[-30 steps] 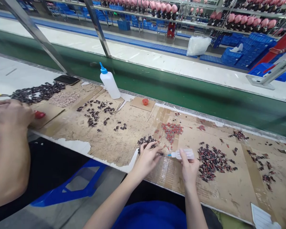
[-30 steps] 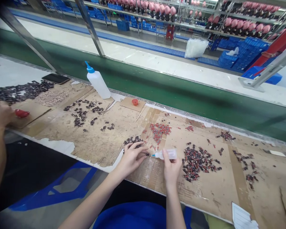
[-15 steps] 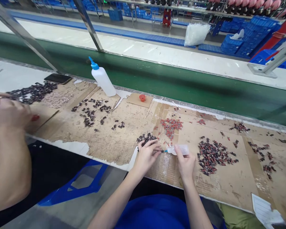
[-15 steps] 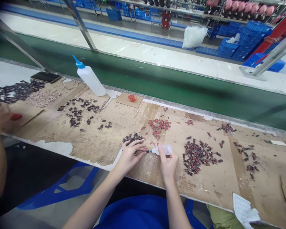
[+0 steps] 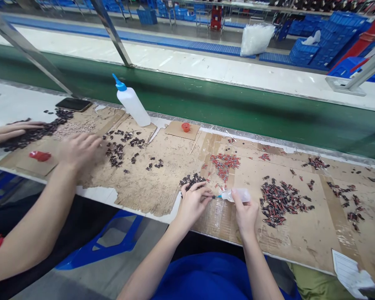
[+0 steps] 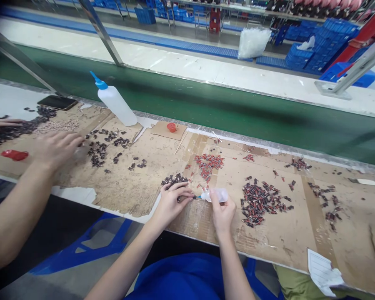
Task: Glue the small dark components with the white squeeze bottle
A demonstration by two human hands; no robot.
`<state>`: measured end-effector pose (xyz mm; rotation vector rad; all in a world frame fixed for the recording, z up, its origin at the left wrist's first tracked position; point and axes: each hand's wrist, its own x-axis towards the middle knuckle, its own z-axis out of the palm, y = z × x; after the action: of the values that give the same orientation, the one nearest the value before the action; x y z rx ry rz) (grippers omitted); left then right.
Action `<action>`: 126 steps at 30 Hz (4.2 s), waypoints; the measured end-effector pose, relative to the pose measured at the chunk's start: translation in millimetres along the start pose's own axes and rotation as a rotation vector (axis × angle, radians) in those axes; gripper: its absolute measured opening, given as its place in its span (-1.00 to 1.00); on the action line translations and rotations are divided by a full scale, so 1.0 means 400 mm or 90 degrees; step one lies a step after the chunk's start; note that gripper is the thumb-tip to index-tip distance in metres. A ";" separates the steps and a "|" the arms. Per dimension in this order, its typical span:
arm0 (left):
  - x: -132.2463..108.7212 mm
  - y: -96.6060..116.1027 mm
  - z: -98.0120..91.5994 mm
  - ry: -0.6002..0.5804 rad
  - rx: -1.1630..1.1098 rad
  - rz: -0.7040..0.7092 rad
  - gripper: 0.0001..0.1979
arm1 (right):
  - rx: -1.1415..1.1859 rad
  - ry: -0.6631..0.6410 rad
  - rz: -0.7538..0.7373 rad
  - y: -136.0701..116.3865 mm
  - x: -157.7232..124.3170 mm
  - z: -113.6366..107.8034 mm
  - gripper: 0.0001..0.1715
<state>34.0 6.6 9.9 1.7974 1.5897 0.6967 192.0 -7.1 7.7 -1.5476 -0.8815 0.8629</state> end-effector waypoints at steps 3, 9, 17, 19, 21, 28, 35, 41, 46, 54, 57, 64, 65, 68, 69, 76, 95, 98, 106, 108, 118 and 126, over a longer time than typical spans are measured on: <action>-0.001 0.000 0.001 0.001 0.000 0.000 -0.85 | 0.001 -0.020 0.008 -0.001 0.000 0.000 -0.60; -0.004 0.000 0.003 0.000 0.012 -0.001 -0.86 | -0.016 -0.016 -0.001 -0.006 -0.001 0.002 -0.60; -0.006 -0.002 0.008 0.002 0.048 0.041 -0.79 | -0.123 -0.018 0.036 -0.014 0.020 -0.041 -0.40; -0.008 -0.004 0.009 0.002 0.059 0.066 -0.78 | -0.276 -0.010 0.046 -0.034 0.026 -0.066 -0.18; -0.013 -0.006 0.009 -0.001 0.064 0.086 -0.77 | -0.467 0.011 0.051 -0.062 0.027 -0.084 -0.03; -0.037 -0.023 -0.006 0.038 -0.032 0.175 -0.74 | -0.613 -0.154 -0.247 -0.086 0.057 -0.032 -0.76; -0.045 -0.037 -0.022 0.107 -0.150 0.190 -0.81 | -0.614 -0.354 -0.346 -0.041 0.130 0.040 -0.83; -0.054 -0.017 -0.019 0.182 -0.231 0.103 -0.84 | -0.345 -0.307 -0.237 -0.069 0.074 0.032 -0.92; -0.061 0.010 -0.017 0.225 -0.281 0.064 -0.86 | 0.046 -0.216 -0.004 -0.080 -0.015 0.054 -0.68; -0.069 0.038 -0.020 0.245 -0.283 0.065 -0.87 | 0.208 -0.169 0.114 -0.088 -0.055 0.069 -0.69; -0.073 0.043 -0.024 0.248 -0.266 0.085 -0.86 | 0.215 -0.163 0.110 -0.081 -0.057 0.068 -0.72; -0.081 0.058 -0.038 0.248 -0.248 0.139 -0.85 | 0.241 -0.174 0.131 -0.074 -0.070 0.068 -0.72; -0.082 0.060 -0.040 0.249 -0.254 0.140 -0.85 | 0.248 -0.173 0.136 -0.074 -0.071 0.067 -0.71; -0.085 0.066 -0.045 0.232 -0.280 0.128 -0.86 | 0.266 -0.153 0.127 -0.073 -0.074 0.066 -0.71; -0.086 0.067 -0.047 0.221 -0.291 0.121 -0.87 | 0.267 -0.145 0.117 -0.072 -0.075 0.065 -0.72; -0.091 0.082 -0.054 0.212 -0.317 0.089 -0.88 | 0.262 -0.127 0.077 -0.069 -0.075 0.068 -0.73; -0.088 0.086 -0.049 0.200 -0.268 0.095 -0.88 | 0.083 -0.244 -0.139 -0.100 -0.057 0.016 -0.90; -0.088 0.084 -0.039 0.196 -0.260 0.093 -0.89 | 0.067 -0.238 -0.182 -0.097 -0.056 0.018 -0.91; -0.052 0.054 -0.005 0.091 -0.183 0.181 -0.72 | -0.151 -0.177 -0.305 -0.074 0.006 -0.107 -0.84; -0.027 0.026 -0.012 0.107 -0.109 0.164 -0.64 | -0.254 -0.026 -0.316 -0.064 0.031 -0.167 -0.75; 0.101 -0.010 -0.060 -0.016 0.309 0.082 -0.76 | -0.621 -0.041 0.011 -0.108 0.027 -0.131 -0.21; 0.096 -0.017 -0.056 0.002 0.292 0.136 -0.82 | -0.396 -0.103 0.061 -0.070 0.062 -0.075 -0.47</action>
<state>18.0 47.7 18.8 2.3235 1.6712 0.4472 227.5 4.8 37.8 -2.0867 -1.2825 0.8325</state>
